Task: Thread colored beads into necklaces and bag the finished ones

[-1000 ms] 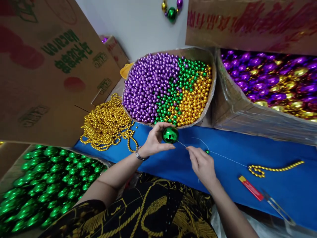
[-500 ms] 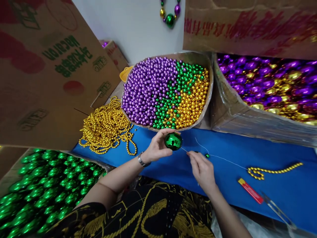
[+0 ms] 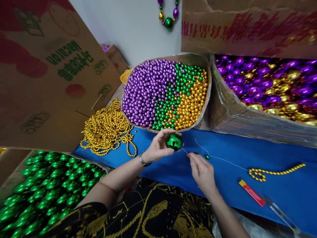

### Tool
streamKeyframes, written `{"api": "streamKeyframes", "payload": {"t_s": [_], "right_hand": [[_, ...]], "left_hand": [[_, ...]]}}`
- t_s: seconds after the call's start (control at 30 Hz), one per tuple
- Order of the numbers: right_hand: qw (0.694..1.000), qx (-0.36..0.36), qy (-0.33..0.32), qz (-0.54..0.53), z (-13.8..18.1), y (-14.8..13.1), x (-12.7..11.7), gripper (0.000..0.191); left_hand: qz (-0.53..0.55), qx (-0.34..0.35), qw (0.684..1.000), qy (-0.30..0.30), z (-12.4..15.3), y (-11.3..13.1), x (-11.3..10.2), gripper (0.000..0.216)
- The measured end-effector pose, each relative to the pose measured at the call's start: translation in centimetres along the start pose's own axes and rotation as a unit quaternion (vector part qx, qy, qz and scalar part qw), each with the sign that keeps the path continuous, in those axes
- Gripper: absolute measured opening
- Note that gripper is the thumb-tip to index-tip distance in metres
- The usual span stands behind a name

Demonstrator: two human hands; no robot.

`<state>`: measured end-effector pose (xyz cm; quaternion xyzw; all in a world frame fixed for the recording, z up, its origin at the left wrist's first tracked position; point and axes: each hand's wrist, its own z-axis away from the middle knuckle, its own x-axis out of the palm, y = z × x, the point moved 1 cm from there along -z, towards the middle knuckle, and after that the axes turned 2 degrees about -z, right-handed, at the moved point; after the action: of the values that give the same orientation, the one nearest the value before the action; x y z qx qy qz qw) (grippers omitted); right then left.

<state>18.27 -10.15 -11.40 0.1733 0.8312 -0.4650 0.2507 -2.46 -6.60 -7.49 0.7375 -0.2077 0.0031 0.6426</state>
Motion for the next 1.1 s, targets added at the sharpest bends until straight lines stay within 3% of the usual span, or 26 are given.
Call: {"api": "streamKeyframes", "payload": {"t_s": [0.13,0.33,0.47,0.83,1.1], "right_hand": [[1.0,0.006,0.0,-0.01,0.21,0.29,0.04,0.02],[0.997,0.052,-0.03,-0.043,0.08,0.16,0.09,0.022],[0.995,0.082,-0.042,-0.048,0.19,0.14,0.31,0.025],[0.996,0.062,-0.026,-0.056,0.62,0.59,0.28,0.02],[0.997,0.049,-0.023,-0.053,0.37,0.36,0.07,0.02]], "left_hand": [[-0.008,0.004,1.0,-0.012,-0.22,0.12,-0.03,0.064],[0.068,-0.051,0.995,-0.048,-0.21,-0.27,0.18,0.063],[0.02,-0.019,0.999,-0.044,-0.34,0.11,0.21,0.066],[0.125,-0.083,0.987,-0.048,-0.31,-0.04,0.46,0.065],[0.086,-0.073,0.992,-0.053,-0.45,0.13,0.36,0.067]]}}
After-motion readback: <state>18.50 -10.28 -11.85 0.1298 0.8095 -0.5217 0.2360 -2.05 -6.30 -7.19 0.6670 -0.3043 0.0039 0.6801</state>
